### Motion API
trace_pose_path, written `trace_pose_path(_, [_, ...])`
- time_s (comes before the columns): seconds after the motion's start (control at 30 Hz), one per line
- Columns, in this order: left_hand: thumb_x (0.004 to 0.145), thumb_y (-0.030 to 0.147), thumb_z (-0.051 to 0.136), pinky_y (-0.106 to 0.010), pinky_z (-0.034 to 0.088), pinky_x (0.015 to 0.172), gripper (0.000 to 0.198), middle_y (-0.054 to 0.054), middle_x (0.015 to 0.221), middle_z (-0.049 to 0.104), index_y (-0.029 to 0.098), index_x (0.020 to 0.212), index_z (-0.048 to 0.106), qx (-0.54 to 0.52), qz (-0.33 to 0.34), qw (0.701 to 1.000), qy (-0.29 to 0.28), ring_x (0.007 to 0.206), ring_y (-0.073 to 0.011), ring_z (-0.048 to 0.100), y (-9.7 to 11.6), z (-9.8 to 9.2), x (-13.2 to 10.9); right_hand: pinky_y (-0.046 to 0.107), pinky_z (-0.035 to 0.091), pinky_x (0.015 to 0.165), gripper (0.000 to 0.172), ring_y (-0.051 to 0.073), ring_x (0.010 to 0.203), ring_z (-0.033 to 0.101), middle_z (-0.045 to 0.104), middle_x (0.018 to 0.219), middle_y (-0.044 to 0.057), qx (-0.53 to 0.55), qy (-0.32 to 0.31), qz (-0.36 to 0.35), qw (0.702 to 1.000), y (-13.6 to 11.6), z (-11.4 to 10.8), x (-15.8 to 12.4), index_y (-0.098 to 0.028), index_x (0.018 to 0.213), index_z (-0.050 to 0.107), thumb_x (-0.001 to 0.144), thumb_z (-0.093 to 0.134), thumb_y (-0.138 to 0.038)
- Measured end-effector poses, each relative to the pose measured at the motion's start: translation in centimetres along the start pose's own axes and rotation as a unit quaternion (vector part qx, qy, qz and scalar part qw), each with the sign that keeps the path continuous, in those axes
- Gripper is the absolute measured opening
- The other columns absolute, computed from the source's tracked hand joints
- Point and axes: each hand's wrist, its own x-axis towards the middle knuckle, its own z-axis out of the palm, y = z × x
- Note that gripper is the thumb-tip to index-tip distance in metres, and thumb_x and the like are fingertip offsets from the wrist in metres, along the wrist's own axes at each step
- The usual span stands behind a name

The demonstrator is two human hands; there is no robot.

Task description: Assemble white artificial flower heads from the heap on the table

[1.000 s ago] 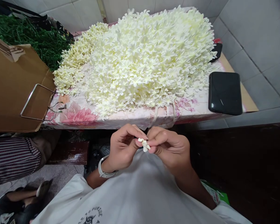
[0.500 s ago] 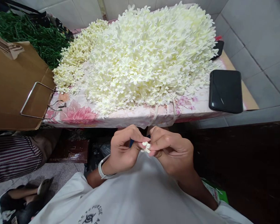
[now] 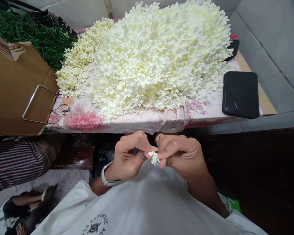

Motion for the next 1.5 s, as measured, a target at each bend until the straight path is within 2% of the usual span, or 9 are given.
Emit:
trace_pose_path(0.27, [0.090,0.014,0.070,-0.028,0.047,0.063,0.008,-0.001,0.065,0.063,0.015,0.082,0.067,0.012,0.032,0.999,-0.011,0.060,-0.0093,0.056,0.2,-0.1,0.4,0.028,0.051,0.060,0.008,0.011,0.059,0.064,0.074,0.062,0.000,0.027,-0.014,-0.001,1.000,0.2,-0.1,0.2,-0.021,0.086,0.082,0.079,0.086,-0.020])
trace_pose_path(0.6, [0.089,0.015,0.071,-0.029,0.047,0.063,0.005,-0.001,0.064,0.065,0.017,0.084,0.069,0.062,0.037,0.997,-0.007,0.060,-0.0104,0.058,0.2,-0.2,0.2,0.033,0.047,0.064,0.011,0.012,0.058,0.058,0.071,0.065,0.000,-0.101,0.012,-0.055,0.993,-0.6,0.7,0.3,-0.021,0.077,0.076,0.085,0.078,-0.013])
trace_pose_path(0.77, [0.090,0.021,0.072,-0.026,0.051,0.065,0.006,-0.003,0.073,0.068,0.017,0.094,0.074,0.066,0.010,0.998,0.020,0.067,-0.0112,0.062,0.7,0.5,0.1,0.033,0.045,0.063,0.016,0.012,0.059,0.056,0.067,0.064,0.000,-0.141,0.045,-0.089,0.985,-0.9,1.3,0.2,-0.021,0.078,0.073,0.087,0.070,-0.008])
trace_pose_path(0.87, [0.086,0.026,0.078,-0.025,0.054,0.071,0.020,-0.005,0.086,0.071,0.018,0.103,0.073,0.080,-0.007,0.993,0.090,0.079,-0.0128,0.065,0.8,1.1,-0.1,0.032,0.046,0.064,0.017,0.013,0.062,0.056,0.066,0.066,0.000,-0.141,0.066,-0.091,0.984,-0.7,1.4,0.2,-0.022,0.079,0.072,0.086,0.070,-0.006])
trace_pose_path(0.97, [0.082,0.017,0.081,-0.025,0.055,0.072,0.022,-0.004,0.086,0.073,0.018,0.103,0.074,0.145,0.074,0.978,0.129,0.079,-0.0124,0.067,0.6,1.3,-0.3,0.032,0.045,0.065,0.018,0.013,0.064,0.055,0.064,0.068,0.000,-0.139,0.094,-0.097,0.981,-0.3,1.6,0.0,-0.022,0.080,0.070,0.086,0.068,-0.005])
trace_pose_path(1.07, [0.085,0.019,0.078,-0.027,0.058,0.071,0.021,-0.005,0.083,0.078,0.015,0.106,0.075,0.192,0.137,0.968,0.082,0.076,-0.0143,0.071,0.4,1.3,-0.3,0.033,0.045,0.064,0.017,0.014,0.065,0.055,0.063,0.069,0.001,-0.160,0.134,-0.109,0.972,0.0,1.9,-0.2,-0.023,0.082,0.069,0.088,0.066,-0.007])
trace_pose_path(1.2, [0.079,0.010,0.082,-0.028,0.061,0.070,0.029,-0.008,0.085,0.080,0.012,0.107,0.076,0.189,0.147,0.968,0.072,0.077,-0.0166,0.074,0.4,1.1,-0.1,0.032,0.046,0.063,0.014,0.015,0.065,0.055,0.062,0.069,0.001,-0.188,0.141,-0.120,0.964,0.2,2.0,-0.3,-0.023,0.083,0.068,0.091,0.066,-0.011])
trace_pose_path(1.3, [0.082,0.004,0.075,-0.027,0.059,0.068,0.022,-0.006,0.082,0.079,0.014,0.101,0.076,0.154,0.108,0.978,0.089,0.074,-0.0148,0.072,0.3,1.0,-0.4,0.032,0.045,0.064,0.011,0.015,0.066,0.053,0.059,0.070,0.001,-0.159,0.143,-0.090,0.973,0.2,1.7,-0.3,-0.023,0.083,0.066,0.093,0.065,-0.019])
trace_pose_path(1.5, [0.093,0.020,0.067,-0.023,0.054,0.065,0.002,-0.001,0.078,0.071,0.019,0.095,0.067,0.031,-0.084,0.980,0.180,0.067,-0.0105,0.066,0.2,0.5,-1.3,0.032,0.050,0.077,0.006,0.018,0.087,0.060,0.062,0.087,0.005,-0.126,0.198,-0.073,0.969,0.1,1.1,-0.1,-0.022,0.090,0.066,0.095,0.065,-0.024])
